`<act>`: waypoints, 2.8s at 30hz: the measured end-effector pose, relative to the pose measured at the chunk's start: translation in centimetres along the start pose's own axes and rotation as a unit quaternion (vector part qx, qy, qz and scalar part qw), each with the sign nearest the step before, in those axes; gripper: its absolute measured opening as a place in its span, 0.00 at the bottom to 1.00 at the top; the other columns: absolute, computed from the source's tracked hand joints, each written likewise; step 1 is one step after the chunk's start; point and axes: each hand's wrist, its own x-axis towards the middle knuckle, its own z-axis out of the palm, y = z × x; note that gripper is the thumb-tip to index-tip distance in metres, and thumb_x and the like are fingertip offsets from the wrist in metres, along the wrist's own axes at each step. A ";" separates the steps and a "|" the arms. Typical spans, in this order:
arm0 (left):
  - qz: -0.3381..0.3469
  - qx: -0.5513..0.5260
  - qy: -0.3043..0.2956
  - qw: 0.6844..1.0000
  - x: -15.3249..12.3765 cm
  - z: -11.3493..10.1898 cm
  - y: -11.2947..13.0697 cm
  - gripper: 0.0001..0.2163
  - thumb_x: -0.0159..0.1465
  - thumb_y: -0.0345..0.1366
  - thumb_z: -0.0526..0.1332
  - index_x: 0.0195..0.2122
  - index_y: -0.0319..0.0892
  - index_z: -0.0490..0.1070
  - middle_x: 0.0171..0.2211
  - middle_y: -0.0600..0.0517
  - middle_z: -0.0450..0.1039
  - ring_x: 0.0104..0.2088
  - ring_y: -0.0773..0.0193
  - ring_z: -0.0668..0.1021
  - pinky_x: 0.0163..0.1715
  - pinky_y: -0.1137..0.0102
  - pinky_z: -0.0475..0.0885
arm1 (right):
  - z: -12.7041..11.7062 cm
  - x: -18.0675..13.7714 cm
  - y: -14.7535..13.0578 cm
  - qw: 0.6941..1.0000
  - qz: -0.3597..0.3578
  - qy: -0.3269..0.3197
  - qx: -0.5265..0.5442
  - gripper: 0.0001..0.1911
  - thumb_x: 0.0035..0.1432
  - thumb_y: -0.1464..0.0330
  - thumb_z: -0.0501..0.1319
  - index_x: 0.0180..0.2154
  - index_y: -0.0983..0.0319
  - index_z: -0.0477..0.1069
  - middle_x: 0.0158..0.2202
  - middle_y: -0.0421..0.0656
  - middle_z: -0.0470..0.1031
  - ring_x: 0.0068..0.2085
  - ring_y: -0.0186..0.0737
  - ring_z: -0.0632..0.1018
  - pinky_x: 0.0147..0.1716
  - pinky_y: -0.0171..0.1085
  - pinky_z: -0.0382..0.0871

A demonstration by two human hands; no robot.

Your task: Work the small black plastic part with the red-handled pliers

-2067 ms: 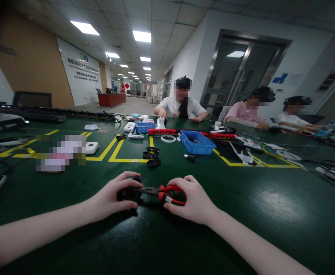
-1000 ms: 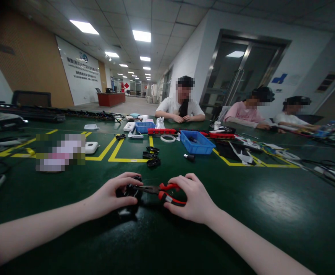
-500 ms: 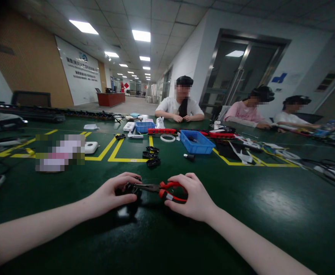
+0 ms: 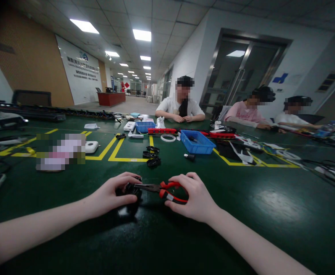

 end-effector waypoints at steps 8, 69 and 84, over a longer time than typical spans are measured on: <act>0.018 0.008 0.000 1.000 0.0 0.0 0.0 0.16 0.61 0.41 0.67 0.50 0.46 0.76 0.58 0.47 0.68 0.52 0.52 0.74 0.48 0.61 0.72 | -0.2 0.1 -0.2 1.000 -0.005 0.000 -0.011 0.23 0.48 0.58 0.68 0.46 0.57 0.72 0.41 0.46 0.80 0.41 0.49 0.77 0.45 0.50 0.68; -0.008 0.005 -0.022 1.000 -0.1 -0.1 0.2 0.17 0.60 0.40 0.68 0.50 0.47 0.77 0.61 0.47 0.67 0.53 0.49 0.75 0.50 0.58 0.72 | -0.6 0.3 -0.3 0.997 -0.068 0.004 -0.039 0.24 0.49 0.60 0.70 0.47 0.59 0.70 0.40 0.45 0.80 0.38 0.45 0.79 0.46 0.50 0.65; -0.011 0.003 -0.014 1.000 -0.1 -0.1 0.2 0.17 0.60 0.39 0.68 0.51 0.47 0.78 0.62 0.47 0.66 0.52 0.50 0.74 0.47 0.61 0.73 | -0.7 0.3 0.0 0.989 -0.122 0.037 -0.080 0.26 0.51 0.59 0.69 0.50 0.61 0.67 0.41 0.46 0.80 0.39 0.46 0.80 0.45 0.50 0.65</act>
